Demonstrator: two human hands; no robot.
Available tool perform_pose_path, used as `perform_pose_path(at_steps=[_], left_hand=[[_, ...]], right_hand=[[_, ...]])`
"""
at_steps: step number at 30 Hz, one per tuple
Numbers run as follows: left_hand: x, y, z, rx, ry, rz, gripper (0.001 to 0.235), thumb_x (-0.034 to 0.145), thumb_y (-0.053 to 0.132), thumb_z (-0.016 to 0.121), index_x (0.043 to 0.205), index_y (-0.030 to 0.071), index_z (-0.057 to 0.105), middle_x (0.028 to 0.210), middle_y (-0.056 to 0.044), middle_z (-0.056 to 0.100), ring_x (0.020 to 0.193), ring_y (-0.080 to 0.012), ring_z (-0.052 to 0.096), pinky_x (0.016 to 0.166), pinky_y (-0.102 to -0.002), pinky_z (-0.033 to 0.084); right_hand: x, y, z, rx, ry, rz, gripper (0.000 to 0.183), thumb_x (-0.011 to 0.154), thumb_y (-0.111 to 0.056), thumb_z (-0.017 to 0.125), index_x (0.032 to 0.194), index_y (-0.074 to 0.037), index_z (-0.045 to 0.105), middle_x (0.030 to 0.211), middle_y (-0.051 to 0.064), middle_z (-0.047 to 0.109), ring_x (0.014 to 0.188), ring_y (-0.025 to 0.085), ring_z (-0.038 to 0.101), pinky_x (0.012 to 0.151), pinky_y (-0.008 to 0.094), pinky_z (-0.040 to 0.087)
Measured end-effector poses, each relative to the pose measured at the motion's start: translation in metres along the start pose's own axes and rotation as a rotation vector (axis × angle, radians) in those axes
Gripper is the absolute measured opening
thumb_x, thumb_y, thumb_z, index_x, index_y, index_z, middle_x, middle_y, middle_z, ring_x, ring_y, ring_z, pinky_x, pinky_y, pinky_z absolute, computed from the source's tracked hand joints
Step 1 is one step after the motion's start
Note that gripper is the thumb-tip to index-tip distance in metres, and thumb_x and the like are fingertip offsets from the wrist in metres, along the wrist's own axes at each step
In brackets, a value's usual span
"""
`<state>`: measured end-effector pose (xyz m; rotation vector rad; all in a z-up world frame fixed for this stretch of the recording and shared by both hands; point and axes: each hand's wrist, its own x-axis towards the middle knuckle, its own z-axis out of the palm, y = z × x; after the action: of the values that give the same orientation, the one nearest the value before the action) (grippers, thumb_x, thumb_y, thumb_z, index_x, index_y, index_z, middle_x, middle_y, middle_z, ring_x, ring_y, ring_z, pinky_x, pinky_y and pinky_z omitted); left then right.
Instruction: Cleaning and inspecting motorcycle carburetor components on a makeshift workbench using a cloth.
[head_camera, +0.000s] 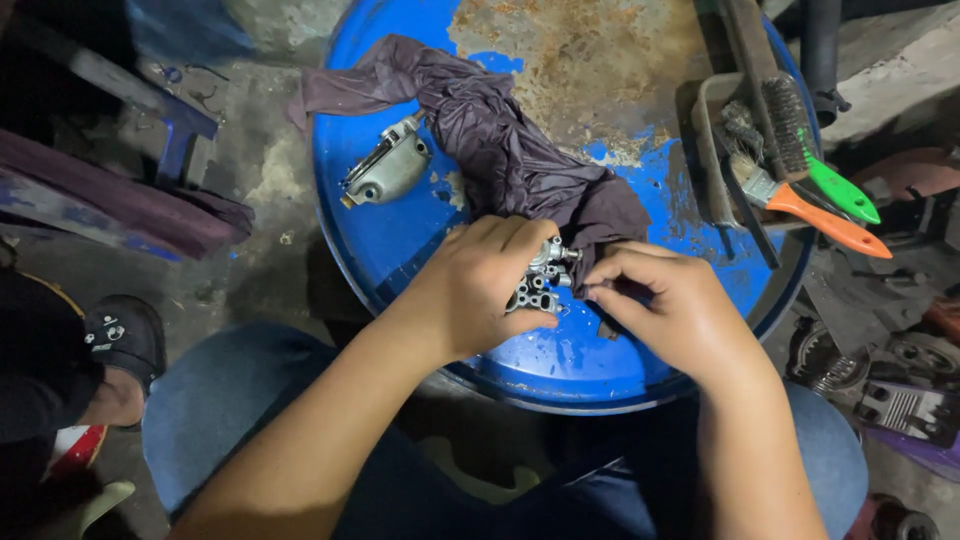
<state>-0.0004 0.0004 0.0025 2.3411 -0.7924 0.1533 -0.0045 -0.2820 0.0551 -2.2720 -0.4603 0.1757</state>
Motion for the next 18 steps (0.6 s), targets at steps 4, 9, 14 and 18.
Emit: perform_pose_path(at_steps=[4, 9, 14, 18], left_hand=[[0.001, 0.004, -0.004, -0.003, 0.002, 0.000, 0.094, 0.090, 0.055, 0.103, 0.162, 0.009, 0.065, 0.130, -0.015, 0.079, 0.134, -0.0425, 0.077, 0.111, -0.063, 0.062], [0.004, 0.015, -0.022, -0.032, -0.051, -0.023, 0.090, 0.093, 0.052, 0.101, 0.160, 0.004, 0.065, 0.132, -0.021, 0.080, 0.133, -0.0498, 0.076, 0.113, -0.068, 0.060], [0.008, 0.018, -0.031, -0.040, -0.113, -0.044, 0.089, 0.097, 0.055, 0.097, 0.162, 0.004, 0.063, 0.136, -0.019, 0.079, 0.136, -0.0466, 0.074, 0.114, -0.064, 0.059], [0.005, 0.007, -0.015, -0.021, -0.082, -0.033, 0.096, 0.094, 0.062, 0.097, 0.164, 0.005, 0.062, 0.137, -0.019, 0.078, 0.136, -0.0461, 0.074, 0.113, -0.064, 0.060]], right_hand=[[-0.002, -0.026, -0.003, -0.079, 0.013, -0.031, 0.010, 0.100, -0.002, 0.091, 0.108, -0.008, 0.094, 0.112, 0.019, 0.094, 0.118, 0.047, 0.089, 0.101, 0.057, 0.070], [-0.008, -0.036, -0.008, -0.136, 0.001, -0.100, 0.013, 0.101, -0.004, 0.093, 0.114, -0.004, 0.097, 0.122, 0.028, 0.094, 0.124, 0.054, 0.087, 0.102, 0.064, 0.071], [-0.008, 0.006, 0.007, -0.002, 0.030, 0.085, 0.022, 0.104, -0.010, 0.090, 0.126, -0.013, 0.091, 0.104, 0.020, 0.094, 0.108, 0.046, 0.092, 0.093, 0.060, 0.072], [-0.002, 0.012, 0.017, -0.082, 0.058, 0.062, 0.028, 0.101, -0.010, 0.094, 0.129, -0.016, 0.093, 0.107, 0.016, 0.095, 0.108, 0.042, 0.092, 0.092, 0.056, 0.073]])
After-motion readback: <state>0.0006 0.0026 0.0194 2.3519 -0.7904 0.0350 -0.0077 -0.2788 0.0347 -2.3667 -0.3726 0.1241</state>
